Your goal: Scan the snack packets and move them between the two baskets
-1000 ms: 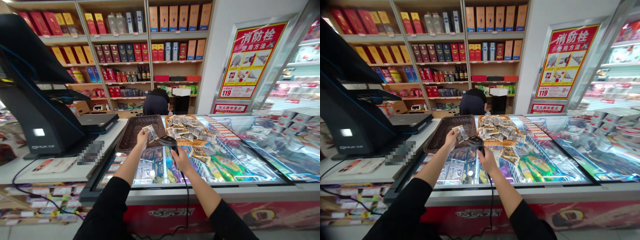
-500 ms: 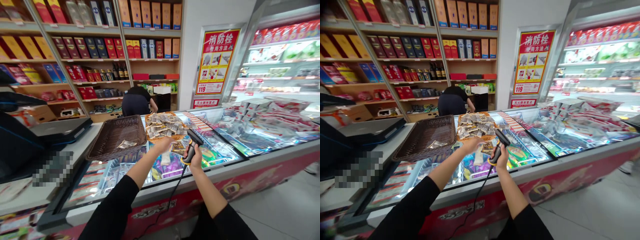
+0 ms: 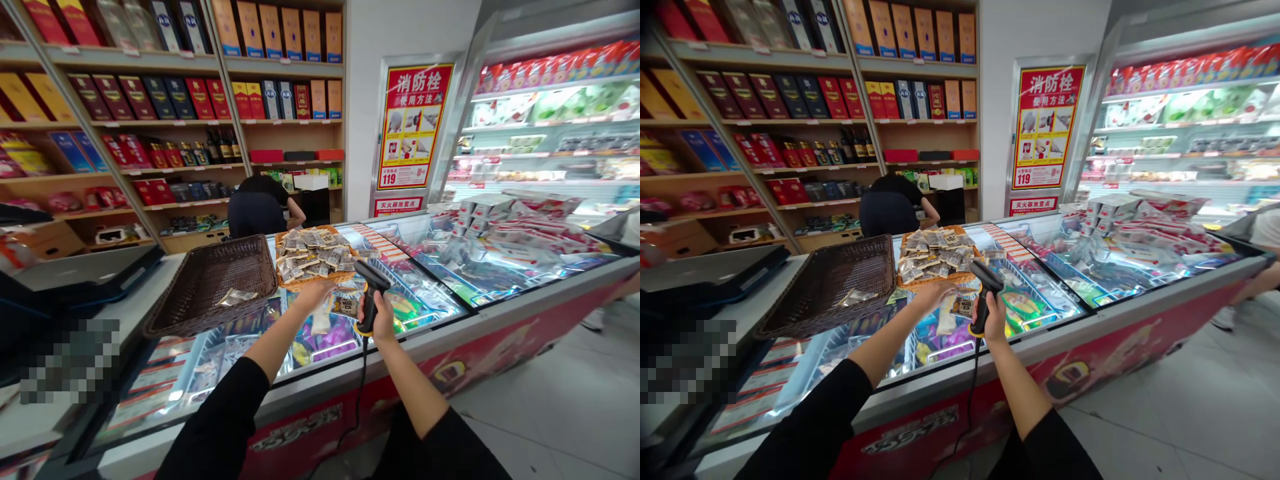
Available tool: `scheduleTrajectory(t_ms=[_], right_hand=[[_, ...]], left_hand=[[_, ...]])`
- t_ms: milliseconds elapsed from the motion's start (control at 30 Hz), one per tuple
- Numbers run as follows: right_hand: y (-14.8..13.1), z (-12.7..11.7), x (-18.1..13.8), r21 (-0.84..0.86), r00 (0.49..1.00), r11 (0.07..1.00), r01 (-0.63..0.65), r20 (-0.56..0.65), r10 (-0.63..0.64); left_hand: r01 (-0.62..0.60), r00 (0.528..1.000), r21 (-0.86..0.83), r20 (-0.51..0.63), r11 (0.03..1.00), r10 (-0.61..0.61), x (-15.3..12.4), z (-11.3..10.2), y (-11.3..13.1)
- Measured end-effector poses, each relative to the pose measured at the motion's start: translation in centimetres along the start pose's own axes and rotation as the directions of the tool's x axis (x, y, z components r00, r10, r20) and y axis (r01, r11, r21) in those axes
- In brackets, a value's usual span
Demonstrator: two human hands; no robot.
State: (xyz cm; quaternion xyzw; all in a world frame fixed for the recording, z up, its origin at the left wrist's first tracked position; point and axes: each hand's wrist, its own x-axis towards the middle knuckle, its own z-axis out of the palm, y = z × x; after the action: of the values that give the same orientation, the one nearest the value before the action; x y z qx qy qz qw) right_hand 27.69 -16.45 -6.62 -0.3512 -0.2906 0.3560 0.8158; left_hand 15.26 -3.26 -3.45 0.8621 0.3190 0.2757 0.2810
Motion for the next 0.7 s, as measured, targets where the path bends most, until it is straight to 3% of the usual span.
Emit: scheduleTrajectory(t_ms=[100, 233, 333, 467, 600, 700], right_hand=[[0.4, 1.7, -0.1, -0.004, 0.996, 0.999, 0.047, 0.074, -0.046], [1.9, 4.4, -0.3, -0.097, 0.980, 0.995, 0.028, 0.199, -0.008], [3.3, 6.9, -0.9, -0.248, 0.945, 0.969, 0.011, 0.319, 0.072], [4.8, 10.1, -1.9, -0.412, 0.896, 0.906, 0.100, 0.433, 0.098], [6.0, 12.2, -2.6, -0.486, 0.866, 0.855, 0.183, 0.491, 0.093], [6.7, 13.0, -2.7, -0.527, 0.865, 0.824, 0.207, 0.492, 0.098]], left_hand=[[-0.025, 0.992, -0.057, -0.123, 0.998, 0.018, -0.7, -1.8, -0.8], [0.067, 0.895, -0.395, -0.382, 0.916, -0.230, -1.3, -6.2, -2.8], [0.120, 0.805, -0.586, -0.415, 0.801, -0.424, -2.1, -10.2, -4.9], [0.175, 0.720, -0.588, -0.470, 0.789, -0.510, -4.6, -13.7, -7.9], [0.218, 0.684, -0.637, -0.441, 0.739, -0.582, -6.8, -14.5, -9.4], [0.180, 0.694, -0.698, -0.409, 0.693, -0.593, -7.3, -14.3, -9.5]])
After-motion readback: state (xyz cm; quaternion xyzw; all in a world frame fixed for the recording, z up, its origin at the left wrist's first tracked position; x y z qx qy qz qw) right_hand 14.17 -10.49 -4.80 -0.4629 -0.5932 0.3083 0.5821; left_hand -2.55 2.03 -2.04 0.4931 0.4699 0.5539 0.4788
